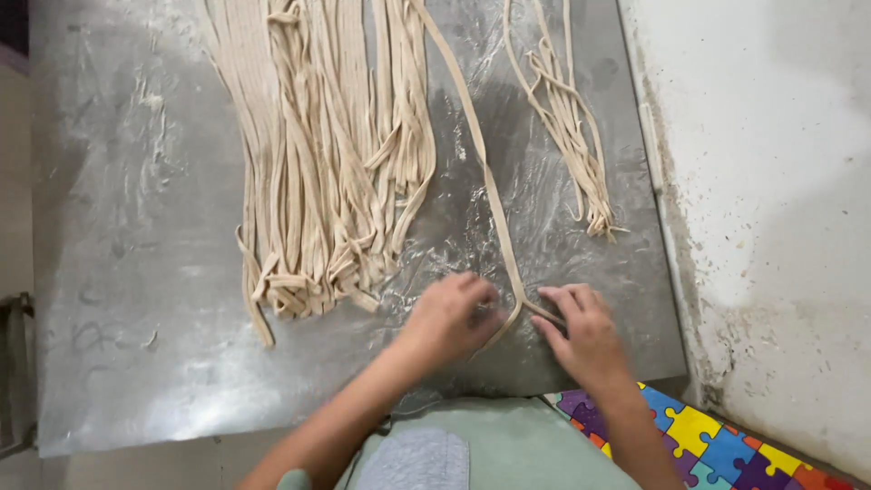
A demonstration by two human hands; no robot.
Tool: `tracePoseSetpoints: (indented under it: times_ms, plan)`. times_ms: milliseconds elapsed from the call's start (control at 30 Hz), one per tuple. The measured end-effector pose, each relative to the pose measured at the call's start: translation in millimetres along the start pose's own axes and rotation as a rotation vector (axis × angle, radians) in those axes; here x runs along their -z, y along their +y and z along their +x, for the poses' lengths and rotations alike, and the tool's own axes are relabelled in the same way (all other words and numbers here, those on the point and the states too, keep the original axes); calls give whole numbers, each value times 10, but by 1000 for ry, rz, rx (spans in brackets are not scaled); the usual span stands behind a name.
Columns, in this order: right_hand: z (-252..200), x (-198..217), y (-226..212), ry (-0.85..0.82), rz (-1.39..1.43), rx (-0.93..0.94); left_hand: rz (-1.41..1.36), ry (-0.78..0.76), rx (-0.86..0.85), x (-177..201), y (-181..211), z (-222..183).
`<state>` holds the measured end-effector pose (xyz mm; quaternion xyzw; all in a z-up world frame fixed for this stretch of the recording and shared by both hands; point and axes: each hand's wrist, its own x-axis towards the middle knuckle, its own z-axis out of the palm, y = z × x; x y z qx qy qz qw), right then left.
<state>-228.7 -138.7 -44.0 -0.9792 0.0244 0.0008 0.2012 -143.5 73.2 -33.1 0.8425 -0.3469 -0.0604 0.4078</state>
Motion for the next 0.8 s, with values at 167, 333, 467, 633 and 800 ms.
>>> tracePoseSetpoints:
  times_ms: [167, 333, 467, 633, 800]
  plan:
    - [-61, -227, 16, 102, 4, 108, 372, 32, -46, -504, 80, -287]
    - [-43, -47, -58, 76, 148, 117, 316, 117, -8, -513, -17, -284]
    - [28, 104, -209, 61, 197, 53, 437, 296, 194, 43, -519, -55]
    - [152, 156, -530, 71, 297, 180, 598, 273, 489, 192, -1002, 242]
    - [96, 206, -749, -54, 635, -9, 458, 297, 112, -238, -612, 62]
